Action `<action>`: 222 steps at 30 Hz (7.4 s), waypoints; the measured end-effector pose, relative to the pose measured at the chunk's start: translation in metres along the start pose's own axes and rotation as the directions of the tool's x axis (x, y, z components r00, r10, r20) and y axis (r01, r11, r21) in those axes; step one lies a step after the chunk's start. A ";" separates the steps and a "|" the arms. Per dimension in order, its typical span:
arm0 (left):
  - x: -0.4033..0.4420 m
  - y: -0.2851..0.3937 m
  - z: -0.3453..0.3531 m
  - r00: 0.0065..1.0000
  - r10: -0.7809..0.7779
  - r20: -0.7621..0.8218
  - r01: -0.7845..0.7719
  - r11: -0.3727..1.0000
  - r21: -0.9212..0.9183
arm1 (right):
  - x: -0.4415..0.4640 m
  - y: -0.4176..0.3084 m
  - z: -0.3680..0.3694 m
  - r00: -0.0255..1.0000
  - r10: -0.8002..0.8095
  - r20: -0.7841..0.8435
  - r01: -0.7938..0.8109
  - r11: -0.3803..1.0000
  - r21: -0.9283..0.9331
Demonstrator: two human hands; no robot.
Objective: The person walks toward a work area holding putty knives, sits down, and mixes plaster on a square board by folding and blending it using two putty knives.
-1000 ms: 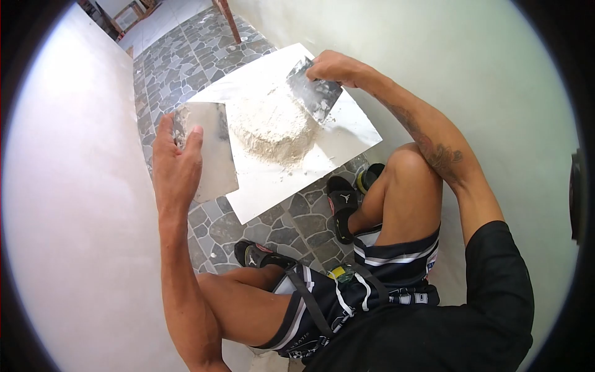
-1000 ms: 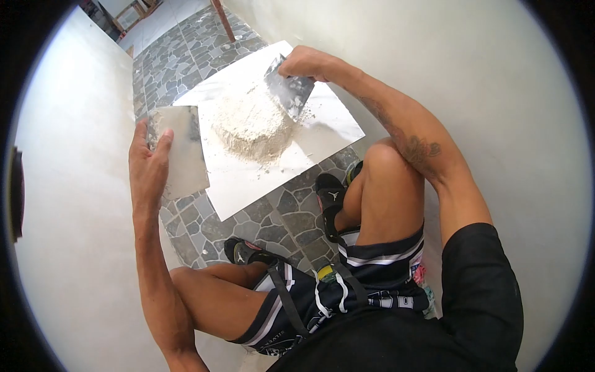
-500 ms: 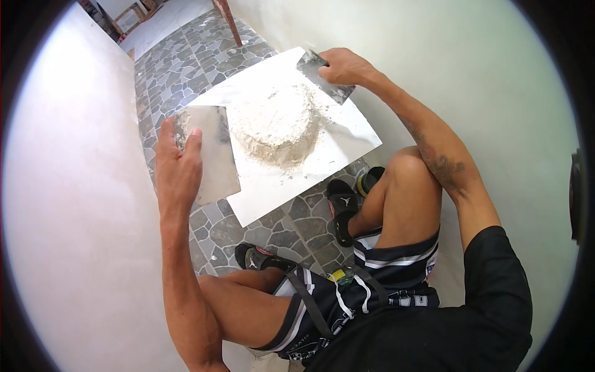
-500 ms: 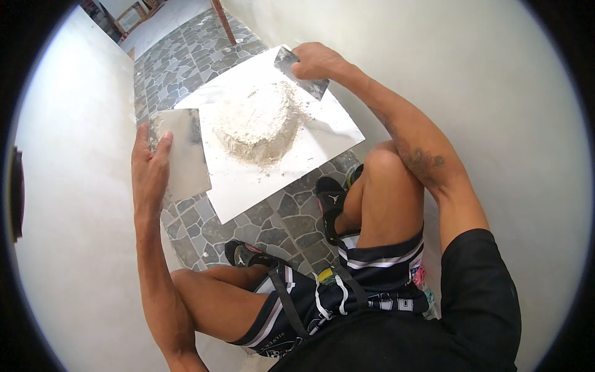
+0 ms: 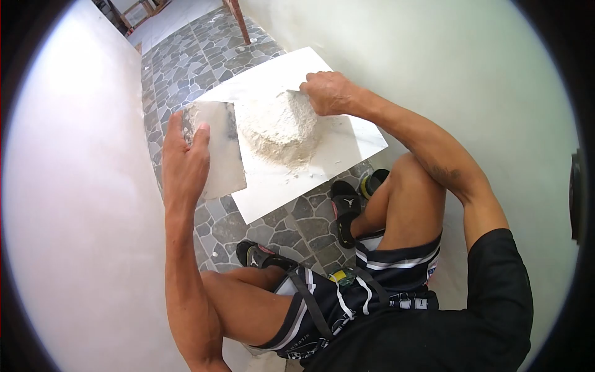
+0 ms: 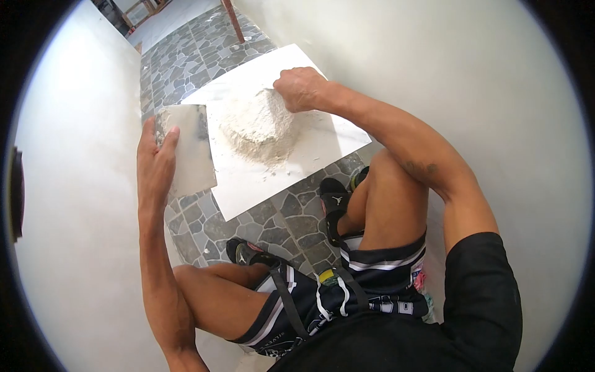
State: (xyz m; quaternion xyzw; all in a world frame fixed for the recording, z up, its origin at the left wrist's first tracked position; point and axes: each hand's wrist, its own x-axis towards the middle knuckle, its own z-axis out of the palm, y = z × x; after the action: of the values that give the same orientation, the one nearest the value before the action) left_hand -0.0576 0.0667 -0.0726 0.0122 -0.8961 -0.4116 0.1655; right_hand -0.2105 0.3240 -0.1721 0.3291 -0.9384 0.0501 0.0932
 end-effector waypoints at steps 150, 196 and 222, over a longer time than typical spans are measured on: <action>0.076 0.007 0.150 0.992 0.026 0.120 -0.038 0.994 0.101 | 0.006 0.024 -0.016 0.904 0.251 0.346 -0.427 0.568 0.704; 0.051 0.004 0.108 0.859 0.299 0.415 -0.404 0.894 0.192 | -0.088 -0.070 0.042 0.653 0.529 0.542 -0.363 -0.409 0.837; 0.064 -0.005 0.077 0.983 0.159 0.093 -0.175 0.963 0.204 | -0.033 -0.031 -0.011 0.940 0.317 0.124 -0.334 0.785 0.522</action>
State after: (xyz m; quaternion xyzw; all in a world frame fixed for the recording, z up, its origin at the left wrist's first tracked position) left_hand -0.1420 0.1098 -0.1052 -0.0614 -0.9381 -0.2991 0.1634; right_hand -0.1642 0.3214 -0.1674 0.1758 -0.9305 0.3201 -0.0261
